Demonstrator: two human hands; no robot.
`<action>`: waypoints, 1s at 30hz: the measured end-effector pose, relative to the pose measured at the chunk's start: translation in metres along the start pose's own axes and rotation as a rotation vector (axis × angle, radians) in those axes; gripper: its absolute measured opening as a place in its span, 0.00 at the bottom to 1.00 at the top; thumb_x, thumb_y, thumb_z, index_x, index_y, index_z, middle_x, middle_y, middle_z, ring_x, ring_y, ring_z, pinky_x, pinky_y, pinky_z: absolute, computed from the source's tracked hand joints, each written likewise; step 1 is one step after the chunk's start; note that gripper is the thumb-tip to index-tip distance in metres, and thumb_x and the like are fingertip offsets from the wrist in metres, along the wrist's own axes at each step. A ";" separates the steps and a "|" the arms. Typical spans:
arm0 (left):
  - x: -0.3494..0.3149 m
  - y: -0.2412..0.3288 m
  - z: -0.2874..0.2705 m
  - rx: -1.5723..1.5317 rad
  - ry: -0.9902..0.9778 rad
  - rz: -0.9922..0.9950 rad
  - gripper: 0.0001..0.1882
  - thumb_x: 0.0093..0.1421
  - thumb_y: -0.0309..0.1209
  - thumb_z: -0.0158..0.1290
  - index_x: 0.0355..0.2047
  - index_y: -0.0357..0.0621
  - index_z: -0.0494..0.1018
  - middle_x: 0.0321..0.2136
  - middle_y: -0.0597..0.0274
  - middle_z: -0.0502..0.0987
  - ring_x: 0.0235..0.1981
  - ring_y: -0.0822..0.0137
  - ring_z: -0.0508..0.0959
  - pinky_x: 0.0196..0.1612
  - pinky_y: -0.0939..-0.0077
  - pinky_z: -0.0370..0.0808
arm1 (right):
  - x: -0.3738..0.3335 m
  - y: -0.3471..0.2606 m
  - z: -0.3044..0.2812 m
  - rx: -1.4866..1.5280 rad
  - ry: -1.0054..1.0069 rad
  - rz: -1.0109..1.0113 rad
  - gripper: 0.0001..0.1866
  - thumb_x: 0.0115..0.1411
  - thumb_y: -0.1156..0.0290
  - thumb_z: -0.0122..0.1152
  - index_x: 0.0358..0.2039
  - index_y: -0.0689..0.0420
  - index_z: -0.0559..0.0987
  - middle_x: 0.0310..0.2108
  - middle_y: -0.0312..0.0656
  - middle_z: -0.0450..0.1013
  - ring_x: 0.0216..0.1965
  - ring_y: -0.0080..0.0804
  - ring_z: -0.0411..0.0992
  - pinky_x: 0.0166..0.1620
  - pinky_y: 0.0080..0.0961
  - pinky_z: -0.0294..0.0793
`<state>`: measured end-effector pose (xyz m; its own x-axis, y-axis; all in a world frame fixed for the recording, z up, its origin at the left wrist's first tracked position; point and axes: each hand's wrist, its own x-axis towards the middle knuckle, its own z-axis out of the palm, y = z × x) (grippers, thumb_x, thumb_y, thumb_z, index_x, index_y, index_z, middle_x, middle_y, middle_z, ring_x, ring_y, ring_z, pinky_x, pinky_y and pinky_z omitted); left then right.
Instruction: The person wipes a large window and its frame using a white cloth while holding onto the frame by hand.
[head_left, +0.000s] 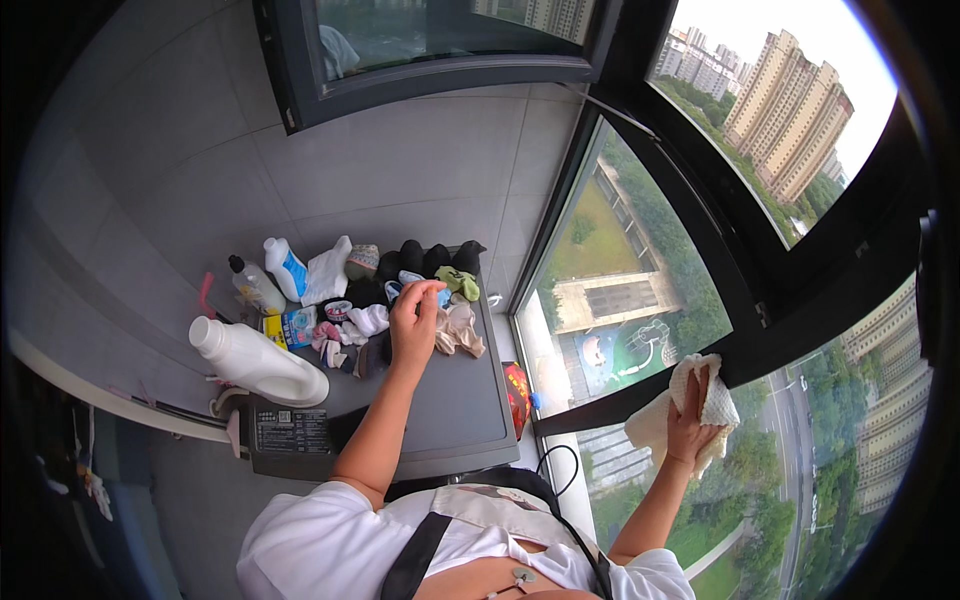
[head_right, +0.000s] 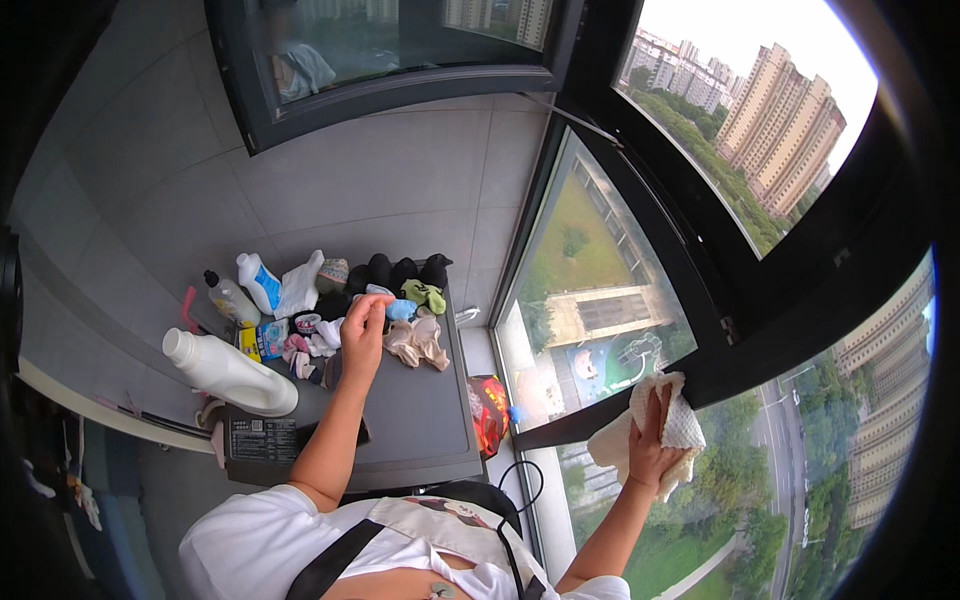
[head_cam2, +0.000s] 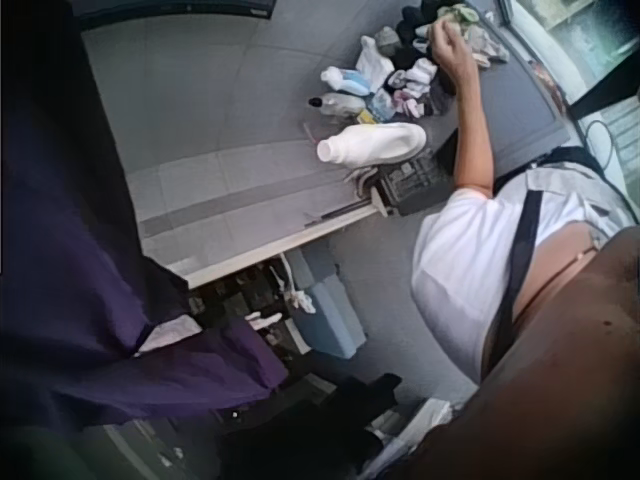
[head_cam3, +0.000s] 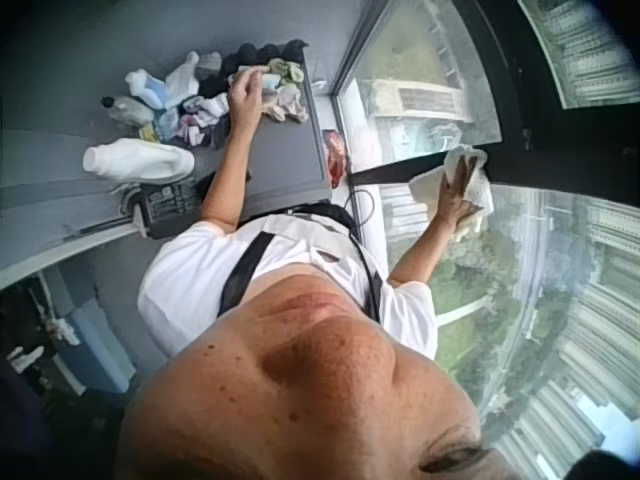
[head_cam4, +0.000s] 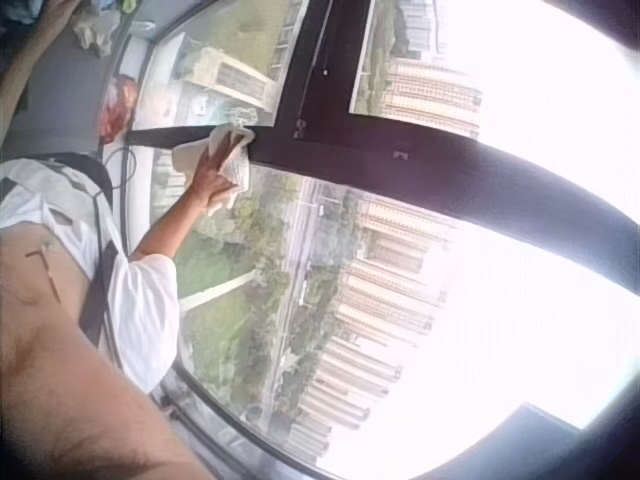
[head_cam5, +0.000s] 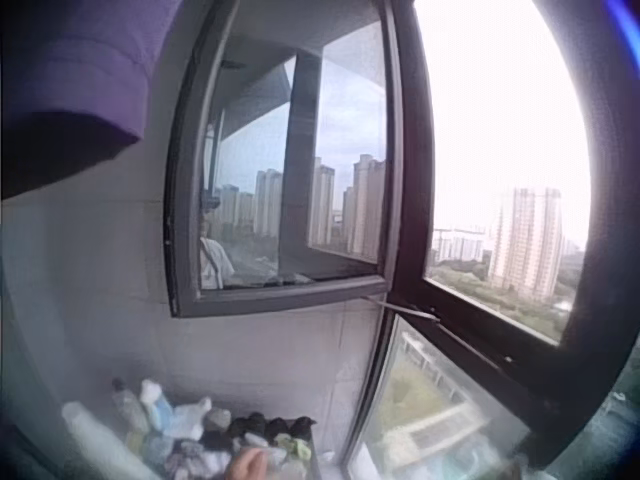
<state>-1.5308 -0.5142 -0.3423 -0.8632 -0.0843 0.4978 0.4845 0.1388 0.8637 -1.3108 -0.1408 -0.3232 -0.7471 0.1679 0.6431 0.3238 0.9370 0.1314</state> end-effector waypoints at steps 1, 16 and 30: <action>0.002 -0.003 -0.006 0.008 0.020 -0.004 0.08 0.63 0.26 0.46 0.35 0.35 0.74 0.32 0.58 0.76 0.35 0.66 0.76 0.39 0.76 0.71 | -0.001 0.000 0.006 -0.016 0.021 -0.003 0.31 0.44 0.74 0.62 0.54 0.50 0.72 0.59 0.37 0.65 0.55 0.46 0.66 0.56 0.42 0.66; 0.002 -0.018 -0.004 0.128 0.122 -0.025 0.09 0.65 0.27 0.44 0.36 0.35 0.73 0.33 0.62 0.74 0.35 0.72 0.73 0.39 0.81 0.68 | -0.014 -0.001 0.022 0.208 0.169 -0.028 0.18 0.58 0.72 0.56 0.49 0.65 0.72 0.55 0.56 0.65 0.54 0.58 0.65 0.56 0.46 0.65; 0.022 0.058 0.014 0.359 0.272 0.138 0.07 0.62 0.25 0.46 0.34 0.37 0.74 0.31 0.59 0.75 0.32 0.66 0.74 0.35 0.77 0.70 | 0.086 -0.054 0.087 0.671 0.583 -0.096 0.15 0.56 0.79 0.60 0.44 0.67 0.71 0.50 0.59 0.68 0.51 0.60 0.68 0.51 0.48 0.70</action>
<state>-1.5242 -0.4944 -0.2825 -0.7023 -0.2894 0.6504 0.4716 0.4952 0.7296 -1.4427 -0.1507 -0.3406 -0.2804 0.0686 0.9574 -0.2696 0.9517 -0.1472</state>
